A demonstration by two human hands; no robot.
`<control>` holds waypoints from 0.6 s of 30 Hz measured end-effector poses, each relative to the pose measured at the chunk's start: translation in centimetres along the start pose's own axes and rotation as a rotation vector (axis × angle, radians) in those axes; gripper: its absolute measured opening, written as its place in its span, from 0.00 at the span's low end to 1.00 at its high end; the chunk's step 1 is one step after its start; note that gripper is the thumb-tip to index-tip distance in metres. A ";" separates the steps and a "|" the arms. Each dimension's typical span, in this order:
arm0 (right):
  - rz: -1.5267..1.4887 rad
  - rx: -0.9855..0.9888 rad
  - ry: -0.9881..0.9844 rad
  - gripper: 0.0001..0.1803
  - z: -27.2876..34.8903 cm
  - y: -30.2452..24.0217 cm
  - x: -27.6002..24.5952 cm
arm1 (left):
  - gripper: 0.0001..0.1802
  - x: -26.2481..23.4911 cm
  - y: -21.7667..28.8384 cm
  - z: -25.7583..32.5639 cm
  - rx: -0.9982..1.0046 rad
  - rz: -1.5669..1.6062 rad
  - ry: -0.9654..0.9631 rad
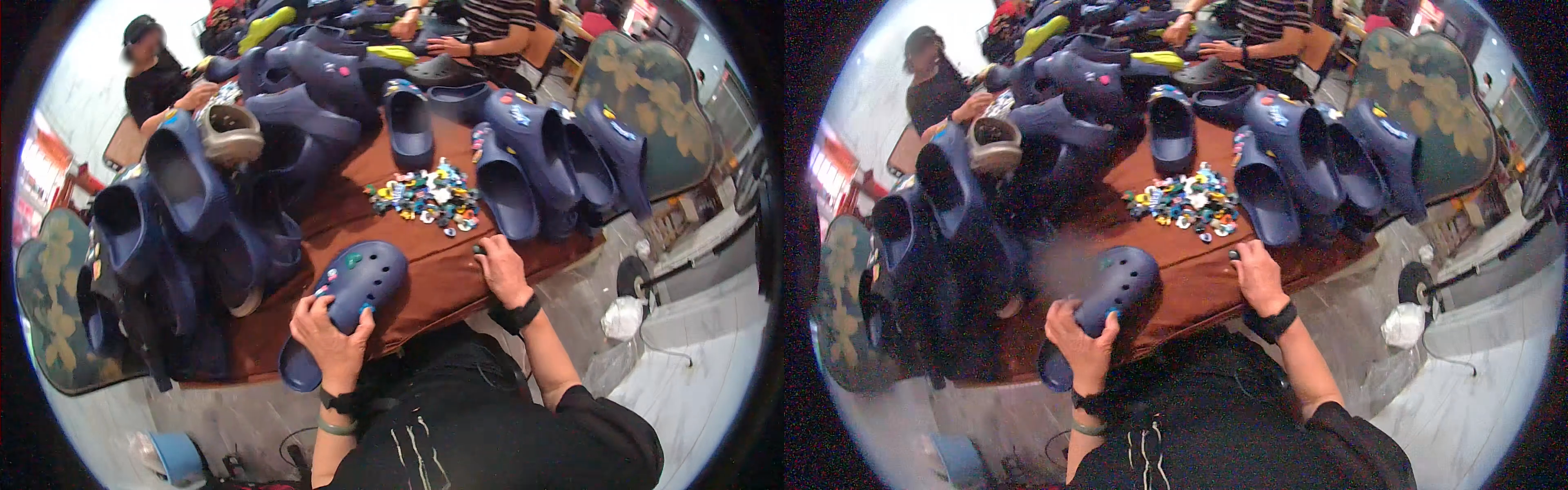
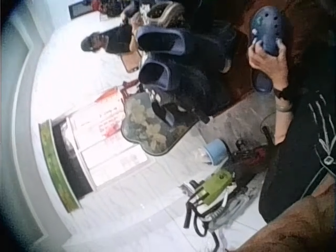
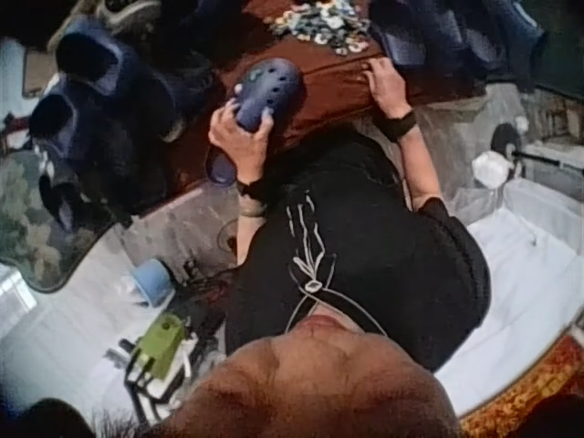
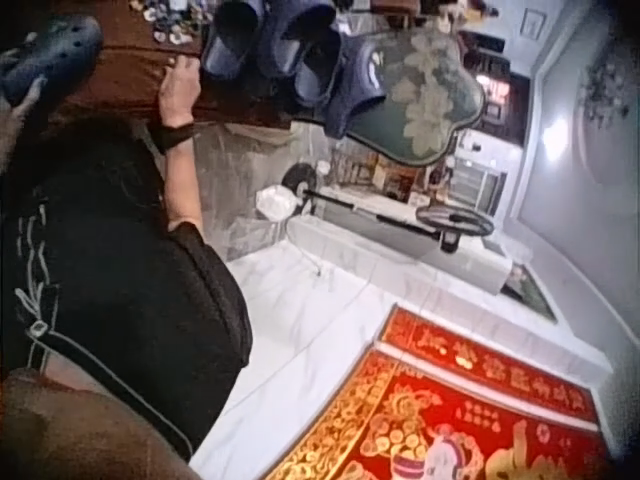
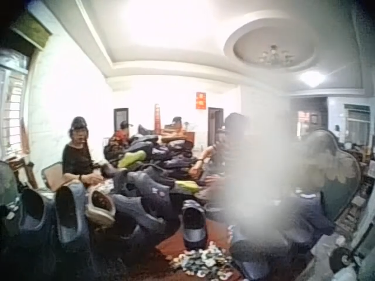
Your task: Attaching decorative charms into the holes of blue clogs.
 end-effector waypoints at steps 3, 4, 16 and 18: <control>-0.143 -0.022 0.027 0.16 -0.4 0.5 0.2 | 0.33 0.0 -0.1 -0.1 -0.035 -0.016 0.004; -0.144 -0.034 0.019 0.16 -0.6 0.6 0.5 | 0.33 0.0 -0.2 -0.1 -0.029 -0.004 -0.006; -0.386 0.214 -0.235 0.15 -2.0 -0.4 -0.2 | 0.32 -0.1 -0.2 -0.5 -0.072 0.027 -0.017; -0.571 0.211 -0.266 0.12 -1.8 -2.9 -0.4 | 0.32 0.0 -0.2 -0.6 -0.069 0.028 -0.010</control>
Point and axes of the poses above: each hand's wrist, its own z-axis away from the middle knuckle, its own x-axis out of the palm, y = z × x, the point moved 2 cm from there along -z, towards the middle knuckle, and after that the axes turned 2 degrees about y, right-handed, at the moved point
